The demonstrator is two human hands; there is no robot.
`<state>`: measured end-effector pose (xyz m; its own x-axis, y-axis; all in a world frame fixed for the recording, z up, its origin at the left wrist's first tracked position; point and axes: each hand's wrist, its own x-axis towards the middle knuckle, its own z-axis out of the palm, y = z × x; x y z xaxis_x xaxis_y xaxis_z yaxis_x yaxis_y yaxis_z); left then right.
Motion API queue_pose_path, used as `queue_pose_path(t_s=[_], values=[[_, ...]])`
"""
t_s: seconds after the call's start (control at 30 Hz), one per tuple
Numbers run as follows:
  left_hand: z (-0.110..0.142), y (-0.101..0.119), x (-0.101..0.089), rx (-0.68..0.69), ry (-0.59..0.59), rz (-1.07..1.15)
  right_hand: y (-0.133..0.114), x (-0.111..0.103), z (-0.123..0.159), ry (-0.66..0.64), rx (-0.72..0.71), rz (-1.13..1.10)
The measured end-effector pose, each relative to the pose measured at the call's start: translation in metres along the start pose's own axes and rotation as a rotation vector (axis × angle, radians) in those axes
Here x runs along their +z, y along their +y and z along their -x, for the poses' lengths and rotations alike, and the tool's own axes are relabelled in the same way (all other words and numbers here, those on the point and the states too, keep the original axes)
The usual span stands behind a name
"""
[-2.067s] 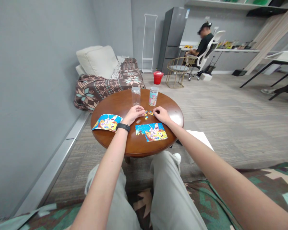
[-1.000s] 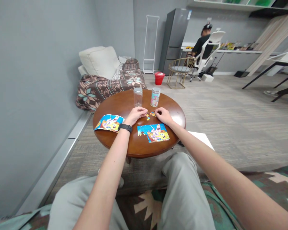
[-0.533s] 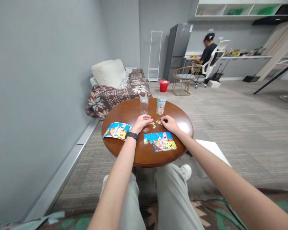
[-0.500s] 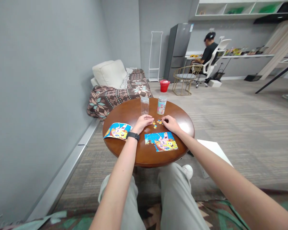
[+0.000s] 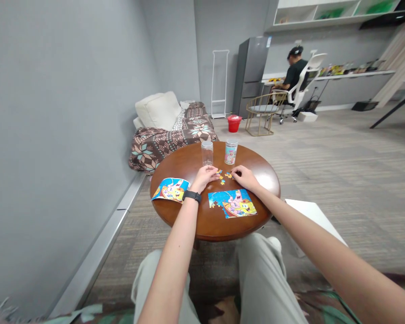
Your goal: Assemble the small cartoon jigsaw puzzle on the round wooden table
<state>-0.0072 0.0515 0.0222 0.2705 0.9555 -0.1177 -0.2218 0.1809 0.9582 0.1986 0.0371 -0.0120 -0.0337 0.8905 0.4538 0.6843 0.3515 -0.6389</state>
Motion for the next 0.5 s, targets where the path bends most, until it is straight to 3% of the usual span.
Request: queue_pose_path(t_s=[0.5], values=[[-0.0017, -0.0024, 0.0001, 0.028, 0.037, 0.01, 0.0013, -0.0006, 0.0002, -0.024, -0.023, 0.004]])
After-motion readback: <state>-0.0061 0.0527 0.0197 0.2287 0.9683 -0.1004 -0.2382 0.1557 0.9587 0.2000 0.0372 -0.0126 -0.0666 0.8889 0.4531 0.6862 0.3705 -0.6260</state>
